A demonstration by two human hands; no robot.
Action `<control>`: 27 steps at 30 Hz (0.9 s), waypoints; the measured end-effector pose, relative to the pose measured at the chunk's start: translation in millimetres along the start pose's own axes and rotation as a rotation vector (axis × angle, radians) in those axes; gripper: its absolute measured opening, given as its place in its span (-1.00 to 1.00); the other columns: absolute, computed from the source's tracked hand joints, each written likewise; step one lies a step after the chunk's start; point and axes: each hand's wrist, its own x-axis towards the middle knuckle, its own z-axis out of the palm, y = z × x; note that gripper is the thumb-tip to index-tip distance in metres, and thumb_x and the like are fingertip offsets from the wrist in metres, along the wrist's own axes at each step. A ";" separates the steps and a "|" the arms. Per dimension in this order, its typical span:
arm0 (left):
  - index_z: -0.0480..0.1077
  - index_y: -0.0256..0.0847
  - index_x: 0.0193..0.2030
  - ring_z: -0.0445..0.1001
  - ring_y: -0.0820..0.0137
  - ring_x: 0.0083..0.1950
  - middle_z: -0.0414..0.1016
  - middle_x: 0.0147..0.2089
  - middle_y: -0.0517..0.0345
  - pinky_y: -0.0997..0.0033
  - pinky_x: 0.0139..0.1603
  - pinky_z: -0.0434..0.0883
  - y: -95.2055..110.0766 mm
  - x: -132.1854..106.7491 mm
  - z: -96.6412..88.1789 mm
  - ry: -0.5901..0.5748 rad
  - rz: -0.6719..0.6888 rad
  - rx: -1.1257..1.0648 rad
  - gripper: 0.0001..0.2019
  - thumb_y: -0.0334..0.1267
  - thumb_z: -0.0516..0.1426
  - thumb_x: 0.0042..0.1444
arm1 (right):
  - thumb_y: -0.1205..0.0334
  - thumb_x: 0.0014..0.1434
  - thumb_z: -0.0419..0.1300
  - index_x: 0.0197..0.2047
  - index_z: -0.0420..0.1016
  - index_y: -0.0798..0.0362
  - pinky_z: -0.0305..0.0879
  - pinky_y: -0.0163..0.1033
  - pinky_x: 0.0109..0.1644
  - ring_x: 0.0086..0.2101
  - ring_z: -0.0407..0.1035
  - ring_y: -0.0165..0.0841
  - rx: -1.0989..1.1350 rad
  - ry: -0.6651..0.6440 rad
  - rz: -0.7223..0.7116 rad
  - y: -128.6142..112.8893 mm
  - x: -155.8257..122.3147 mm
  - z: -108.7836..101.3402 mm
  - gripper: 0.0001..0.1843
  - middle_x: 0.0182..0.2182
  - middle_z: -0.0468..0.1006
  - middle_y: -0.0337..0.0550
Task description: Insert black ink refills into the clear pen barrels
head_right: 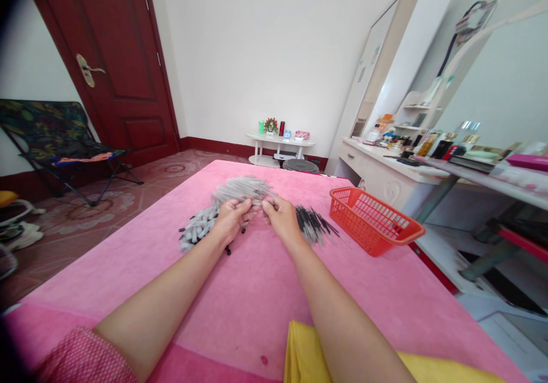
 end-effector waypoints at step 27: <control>0.38 -0.37 -0.30 0.54 0.38 -0.38 0.56 -0.38 0.03 0.49 -0.34 0.48 0.1 -1.6 0.3 -0.004 -0.008 -0.015 -0.67 -0.25 0.32 -0.19 | -0.08 0.07 0.05 -0.59 0.31 0.09 0.13 -0.35 -0.64 -0.72 0.23 -0.44 0.031 -0.008 0.029 -2.1 0.1 -0.1 -0.58 -0.70 0.37 -0.23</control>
